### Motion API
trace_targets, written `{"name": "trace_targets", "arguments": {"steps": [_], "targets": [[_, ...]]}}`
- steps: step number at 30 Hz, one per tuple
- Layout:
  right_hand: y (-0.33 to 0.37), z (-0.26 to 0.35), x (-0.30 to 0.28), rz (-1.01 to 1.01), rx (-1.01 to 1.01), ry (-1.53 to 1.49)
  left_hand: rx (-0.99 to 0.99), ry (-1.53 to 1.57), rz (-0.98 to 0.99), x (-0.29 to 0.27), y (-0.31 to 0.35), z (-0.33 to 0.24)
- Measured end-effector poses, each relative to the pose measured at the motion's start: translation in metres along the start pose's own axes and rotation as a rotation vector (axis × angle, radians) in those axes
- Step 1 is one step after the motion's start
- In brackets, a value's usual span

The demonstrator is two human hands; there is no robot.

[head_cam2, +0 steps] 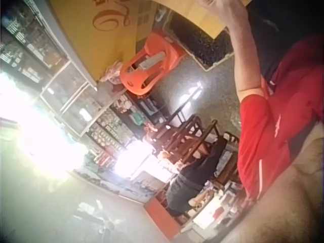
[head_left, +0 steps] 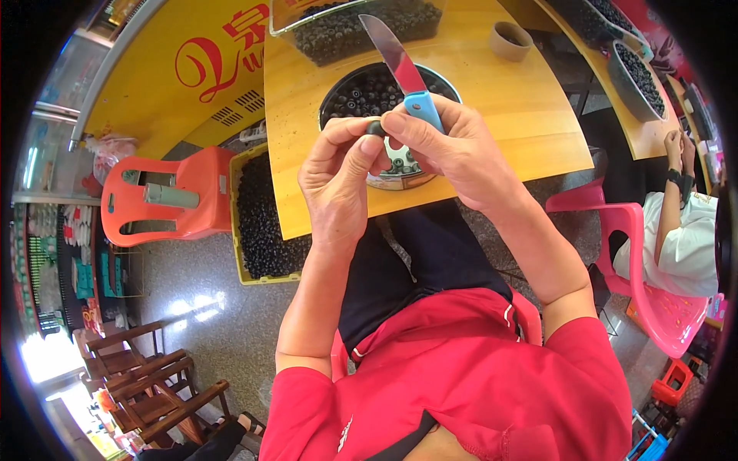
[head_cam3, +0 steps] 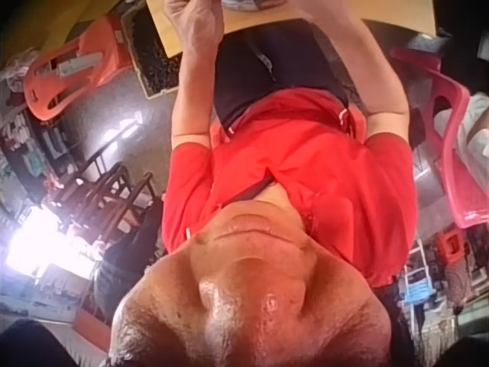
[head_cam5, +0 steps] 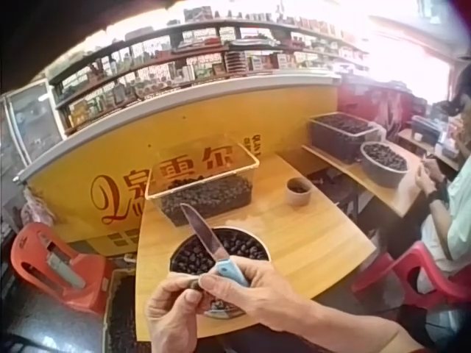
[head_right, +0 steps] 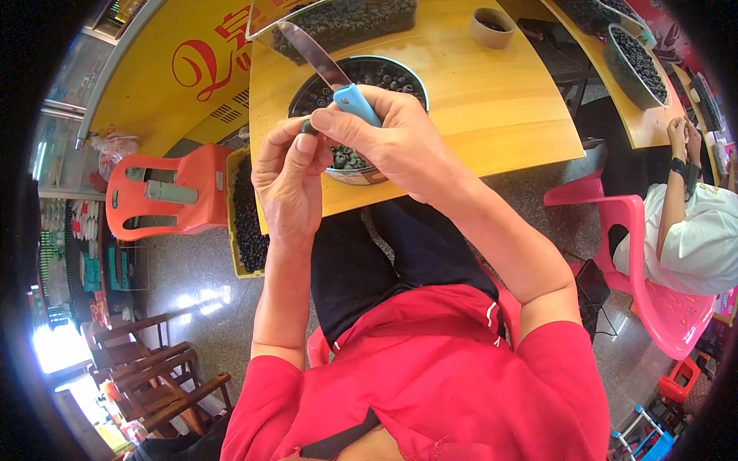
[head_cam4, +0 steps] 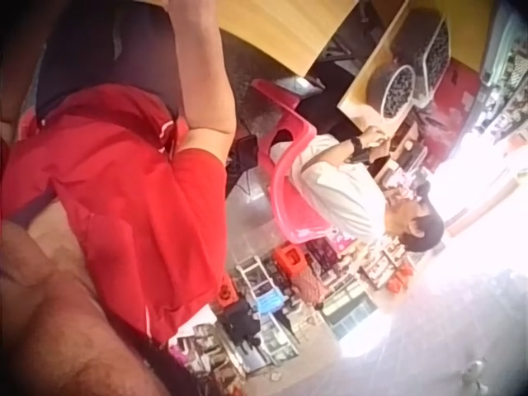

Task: Cutting small dark fruits with a knife and placing them in a bowl on a wooden table.

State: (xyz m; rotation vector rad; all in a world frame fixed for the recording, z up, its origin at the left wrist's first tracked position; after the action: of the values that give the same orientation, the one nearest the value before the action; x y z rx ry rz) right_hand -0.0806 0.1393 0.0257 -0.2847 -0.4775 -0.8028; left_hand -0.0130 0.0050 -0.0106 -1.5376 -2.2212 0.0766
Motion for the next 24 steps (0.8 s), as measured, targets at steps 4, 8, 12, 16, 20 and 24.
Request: {"name": "trace_targets", "arguments": {"steps": [4, 8, 12, 16, 20, 24], "targets": [[-0.001, -0.003, 0.001, 0.045, 0.012, -0.028, -0.007, -0.017, 0.008, -0.004, 0.003, -0.003], [0.000, -0.011, -0.002, 0.003, -0.225, 0.368, -0.032, 0.022, 0.017, -0.006, 0.004, -0.002], [0.002, -0.014, -0.001, 0.022, -0.771, 0.927, -0.069, 0.139, -0.016, -0.001, 0.004, -0.003], [0.005, -0.015, -0.004, 0.040, -0.748, 1.024, -0.064, 0.131, 0.005, 0.000, 0.004, -0.003], [0.004, -0.013, -0.009, 0.014, -0.766, 1.101, -0.071, 0.146, 0.019, 0.003, 0.003, -0.001], [0.004, -0.013, -0.012, 0.005, -0.782, 1.113, -0.059, 0.151, 0.021, 0.005, 0.002, 0.000]]}}
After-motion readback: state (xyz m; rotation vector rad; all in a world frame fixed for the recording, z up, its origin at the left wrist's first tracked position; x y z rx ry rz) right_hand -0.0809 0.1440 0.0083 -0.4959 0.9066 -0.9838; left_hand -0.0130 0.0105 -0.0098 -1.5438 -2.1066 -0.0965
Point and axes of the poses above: each hand's wrist, its own y-axis away from the middle knuckle, its own x-axis out of the palm, z = x × y, the point moved 1 cm from there along -y, towards the middle knuckle, and after that the axes turned 11 degrees about -y, right-handed, at the moved point
